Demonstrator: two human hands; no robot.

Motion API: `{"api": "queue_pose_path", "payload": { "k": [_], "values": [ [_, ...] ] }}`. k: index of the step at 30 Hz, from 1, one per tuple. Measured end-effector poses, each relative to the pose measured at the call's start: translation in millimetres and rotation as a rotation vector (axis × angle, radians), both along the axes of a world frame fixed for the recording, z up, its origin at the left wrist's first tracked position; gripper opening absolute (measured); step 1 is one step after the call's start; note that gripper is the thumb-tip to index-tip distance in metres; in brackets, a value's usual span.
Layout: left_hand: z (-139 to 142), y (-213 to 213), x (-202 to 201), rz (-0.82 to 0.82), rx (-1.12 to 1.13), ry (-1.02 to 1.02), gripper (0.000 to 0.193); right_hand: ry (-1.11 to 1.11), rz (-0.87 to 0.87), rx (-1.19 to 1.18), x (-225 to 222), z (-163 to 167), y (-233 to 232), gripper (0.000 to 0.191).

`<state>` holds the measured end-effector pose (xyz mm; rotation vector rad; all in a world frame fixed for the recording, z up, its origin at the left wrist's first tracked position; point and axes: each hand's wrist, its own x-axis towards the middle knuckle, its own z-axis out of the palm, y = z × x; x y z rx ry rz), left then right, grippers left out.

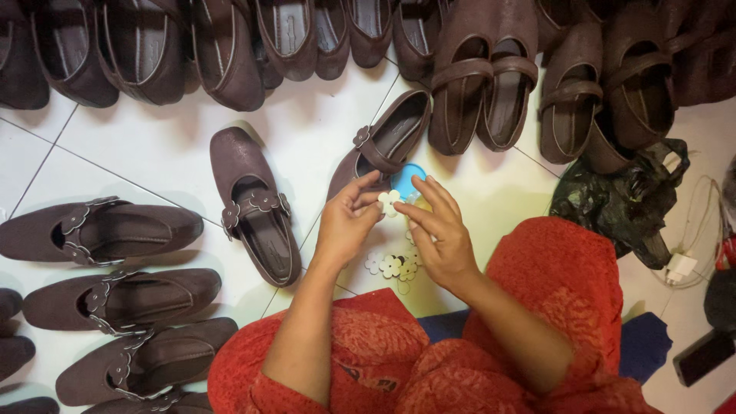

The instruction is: The person sits on the floor and decorates brown shoes by attaching flower-shaped embellishments to the straps. They pick up each shoe, place the decorations on the strap, and set the shoe down, repeating this process for multiple pairs.

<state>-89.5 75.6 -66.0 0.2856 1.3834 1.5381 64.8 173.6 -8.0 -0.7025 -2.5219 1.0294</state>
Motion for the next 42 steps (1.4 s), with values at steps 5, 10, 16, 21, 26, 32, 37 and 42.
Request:
{"api": "queue_pose_path", "payload": {
  "k": [5,10,16,21,26,32,37,42],
  "values": [
    [1.1,0.4,1.2,0.022,-0.032,-0.012,0.062,0.005,0.03,0.191,-8.4,-0.8,-1.5,0.034],
    [-0.7,0.7,1.7,-0.008,-0.016,-0.032,0.061,0.007,0.04,0.275,-9.7,-3.8,-1.5,0.034],
    [-7.6,-0.2,1.0,0.006,-0.013,-0.049,0.062,-0.04,0.115,0.38,-5.5,-5.2,-3.0,0.038],
    [-8.0,0.3,1.2,-0.001,0.01,-0.11,0.064,-0.047,0.057,0.404,-5.6,-8.0,0.6,0.037],
    [-4.0,-0.2,0.7,-0.045,-0.058,-0.064,0.066,-0.046,0.13,0.431,-5.5,-10.3,-0.9,0.043],
    [-5.5,1.4,0.3,0.03,0.004,-0.11,0.069,-0.066,0.099,0.494,-2.9,-12.2,0.3,0.042],
    [-9.5,1.1,0.5,0.022,-0.022,-0.082,0.069,-0.028,0.136,0.521,-0.8,-14.7,-3.4,0.043],
    [-8.8,1.7,2.1,-0.02,-0.034,-0.113,0.069,-0.052,0.088,0.518,-3.4,-15.9,0.2,0.041]
  ]
}}
